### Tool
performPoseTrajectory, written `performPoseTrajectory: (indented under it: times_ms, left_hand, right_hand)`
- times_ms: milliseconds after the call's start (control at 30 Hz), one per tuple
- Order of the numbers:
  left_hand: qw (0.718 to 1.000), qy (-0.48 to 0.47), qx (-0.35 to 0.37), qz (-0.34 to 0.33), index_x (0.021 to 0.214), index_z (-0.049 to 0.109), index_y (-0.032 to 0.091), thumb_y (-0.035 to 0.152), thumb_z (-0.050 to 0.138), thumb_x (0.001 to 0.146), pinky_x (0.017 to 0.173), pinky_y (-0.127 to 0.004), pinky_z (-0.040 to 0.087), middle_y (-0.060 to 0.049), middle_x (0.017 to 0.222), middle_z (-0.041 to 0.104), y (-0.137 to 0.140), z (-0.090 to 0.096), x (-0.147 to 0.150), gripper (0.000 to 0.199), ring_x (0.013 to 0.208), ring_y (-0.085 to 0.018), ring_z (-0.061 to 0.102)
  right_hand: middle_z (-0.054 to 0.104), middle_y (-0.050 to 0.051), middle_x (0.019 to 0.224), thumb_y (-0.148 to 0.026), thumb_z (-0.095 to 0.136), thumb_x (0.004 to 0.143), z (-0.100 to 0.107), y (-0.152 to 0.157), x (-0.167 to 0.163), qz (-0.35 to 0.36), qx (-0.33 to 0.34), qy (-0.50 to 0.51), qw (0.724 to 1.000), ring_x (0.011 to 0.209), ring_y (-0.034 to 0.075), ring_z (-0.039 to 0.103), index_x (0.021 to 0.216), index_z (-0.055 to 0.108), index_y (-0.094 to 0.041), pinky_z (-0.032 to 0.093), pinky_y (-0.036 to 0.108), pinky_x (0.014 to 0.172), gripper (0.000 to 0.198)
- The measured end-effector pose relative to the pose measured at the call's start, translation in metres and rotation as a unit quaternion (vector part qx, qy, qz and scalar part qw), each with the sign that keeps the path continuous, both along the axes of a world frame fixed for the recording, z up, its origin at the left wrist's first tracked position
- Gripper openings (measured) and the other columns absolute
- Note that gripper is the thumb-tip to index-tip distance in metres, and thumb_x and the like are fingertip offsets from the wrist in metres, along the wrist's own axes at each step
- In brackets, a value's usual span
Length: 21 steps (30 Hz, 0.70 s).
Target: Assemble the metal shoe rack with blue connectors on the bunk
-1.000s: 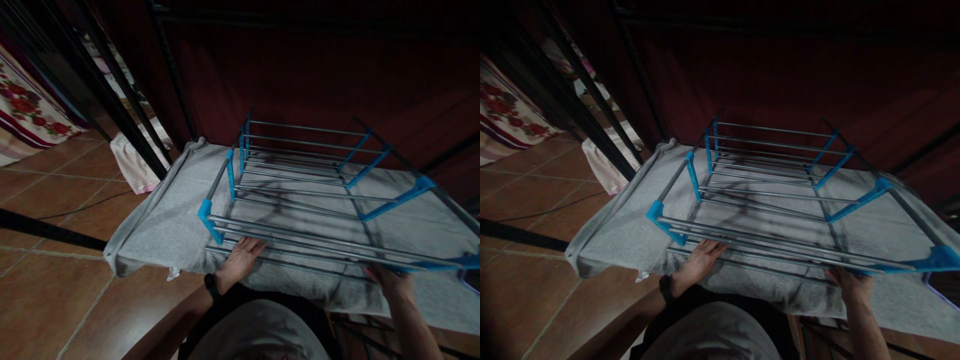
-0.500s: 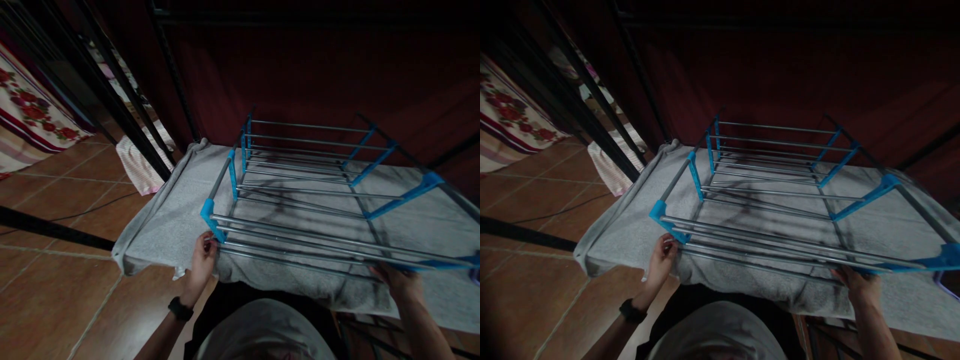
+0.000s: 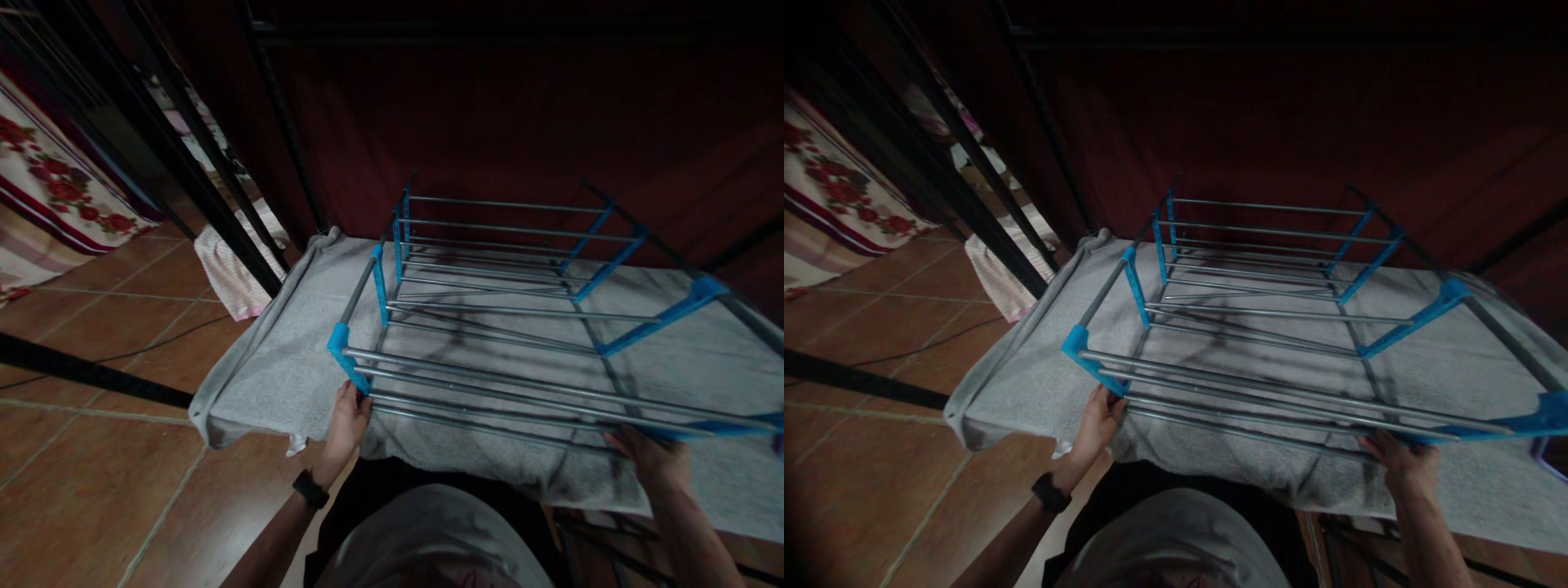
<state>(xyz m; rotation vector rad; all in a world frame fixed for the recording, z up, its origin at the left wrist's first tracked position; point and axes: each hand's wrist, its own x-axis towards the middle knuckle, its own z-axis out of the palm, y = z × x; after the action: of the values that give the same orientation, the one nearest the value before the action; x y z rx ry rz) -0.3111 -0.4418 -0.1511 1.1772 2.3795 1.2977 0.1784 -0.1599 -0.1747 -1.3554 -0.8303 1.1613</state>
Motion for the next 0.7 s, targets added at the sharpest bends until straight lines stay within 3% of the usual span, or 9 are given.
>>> performPoseTrajectory:
  times_ms: [300, 700]
  left_hand:
    - [1.0, 0.023, 0.004, 0.01, 0.09, 0.061, 0.02, 0.016, 0.055, 0.081, 0.085, -0.041, 0.051, -0.005, 0.086, 0.06, 0.0019, 0.0, 0.0006, 0.012, 0.089, -0.023, 0.06]
    - [0.999, 0.003, 0.024, 0.024, 0.097, 0.065, 0.018, 0.017, 0.052, 0.081, 0.09, -0.043, 0.051, -0.009, 0.097, 0.065, 0.0058, -0.001, 0.0039, 0.021, 0.094, -0.024, 0.062]
  right_hand:
    - [0.063, 0.002, 0.086, -0.016, 0.085, 0.03, -0.0001, 0.0023, -0.0009, -0.007, 0.009, 0.004, 1.0, 0.062, 0.019, 0.063, 0.082, 0.062, -0.023, 0.062, 0.037, 0.054, 0.058]
    - [0.063, 0.004, 0.08, -0.019, 0.085, 0.034, -0.0076, 0.0035, 0.0035, -0.009, 0.002, -0.017, 1.0, 0.06, 0.019, 0.063, 0.073, 0.06, -0.021, 0.061, 0.039, 0.056, 0.046]
